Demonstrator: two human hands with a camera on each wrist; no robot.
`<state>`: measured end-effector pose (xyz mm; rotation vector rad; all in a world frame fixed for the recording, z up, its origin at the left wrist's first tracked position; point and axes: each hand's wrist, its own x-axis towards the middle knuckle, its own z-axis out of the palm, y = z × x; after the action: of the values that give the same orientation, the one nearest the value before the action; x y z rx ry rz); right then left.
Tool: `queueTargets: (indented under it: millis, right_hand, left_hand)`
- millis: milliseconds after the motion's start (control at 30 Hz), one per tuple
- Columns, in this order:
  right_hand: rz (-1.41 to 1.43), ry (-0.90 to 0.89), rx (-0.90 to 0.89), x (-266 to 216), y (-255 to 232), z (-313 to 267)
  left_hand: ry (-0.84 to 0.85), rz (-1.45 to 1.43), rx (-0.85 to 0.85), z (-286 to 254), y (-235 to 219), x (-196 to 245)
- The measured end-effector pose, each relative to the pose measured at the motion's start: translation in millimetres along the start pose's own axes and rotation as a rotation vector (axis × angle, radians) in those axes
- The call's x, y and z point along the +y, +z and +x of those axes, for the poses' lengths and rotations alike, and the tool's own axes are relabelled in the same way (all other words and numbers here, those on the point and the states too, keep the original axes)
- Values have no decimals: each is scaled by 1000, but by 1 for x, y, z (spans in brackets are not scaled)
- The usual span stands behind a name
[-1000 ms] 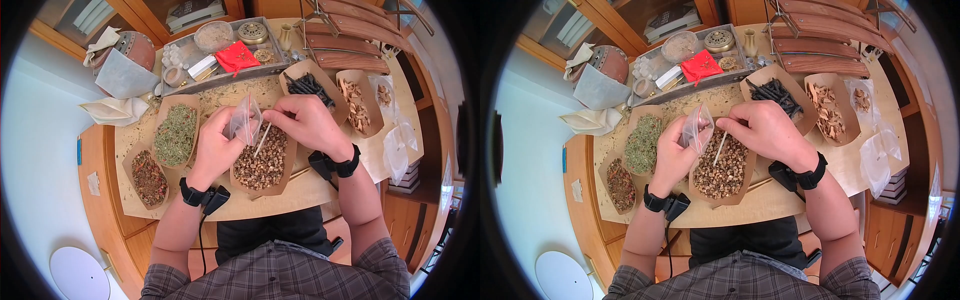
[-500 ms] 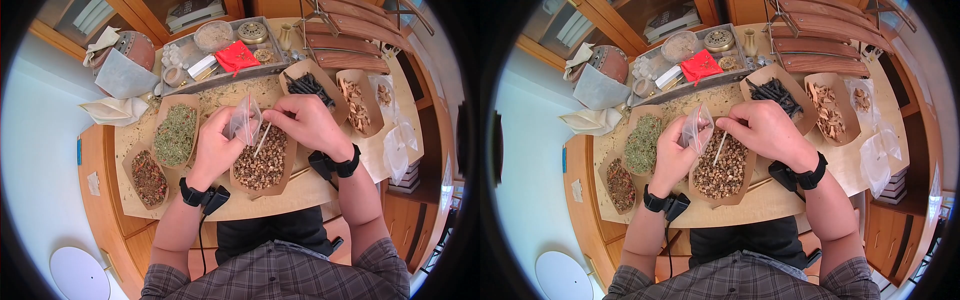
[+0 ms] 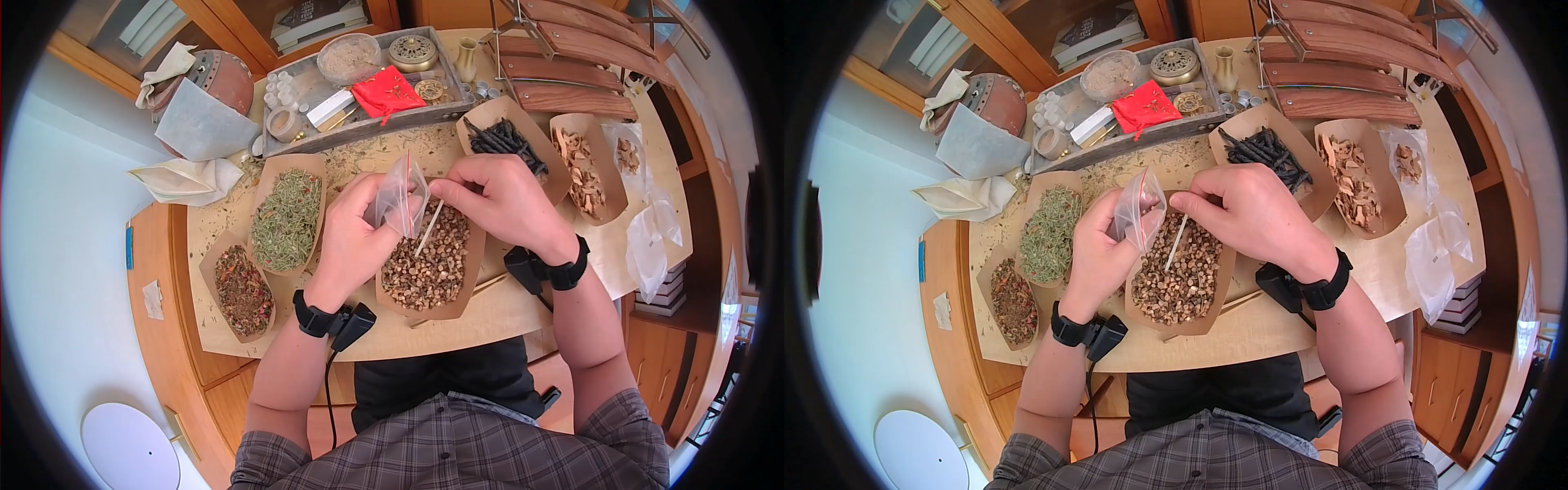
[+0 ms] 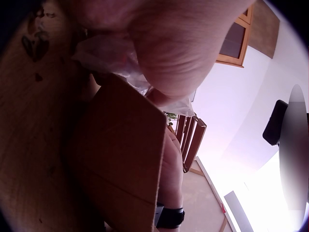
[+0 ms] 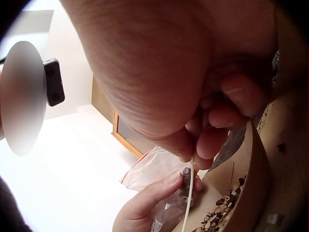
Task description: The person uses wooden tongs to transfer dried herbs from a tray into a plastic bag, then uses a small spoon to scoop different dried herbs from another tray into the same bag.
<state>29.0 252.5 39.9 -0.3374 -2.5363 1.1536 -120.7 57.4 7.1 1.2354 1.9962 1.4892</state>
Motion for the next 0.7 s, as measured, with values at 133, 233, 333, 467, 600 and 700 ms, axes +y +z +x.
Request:
queueTargets:
  millis: [133, 233, 333, 467, 600, 700]
  right_hand:
    - [-7, -2, -2, 2, 0, 0]
    - [-3, -4, -2, 1, 0, 0]
    - [-7, -18, 5, 2, 0, 0]
    - [0, -12, 3, 1, 0, 0]
    - [0, -8, -2, 1, 0, 0]
    - [3, -8, -2, 1, 0, 0]
  left_hand:
    - [3, 2, 1, 0, 0, -1]
    - [-1, 9, -4, 0, 0, -2]
    - [6, 15, 0, 0, 0, -2]
    - [9, 22, 1, 0, 0, -2]
    - [15, 16, 0, 0, 0, -1]
    - [-5, 3, -3, 0, 0, 0]
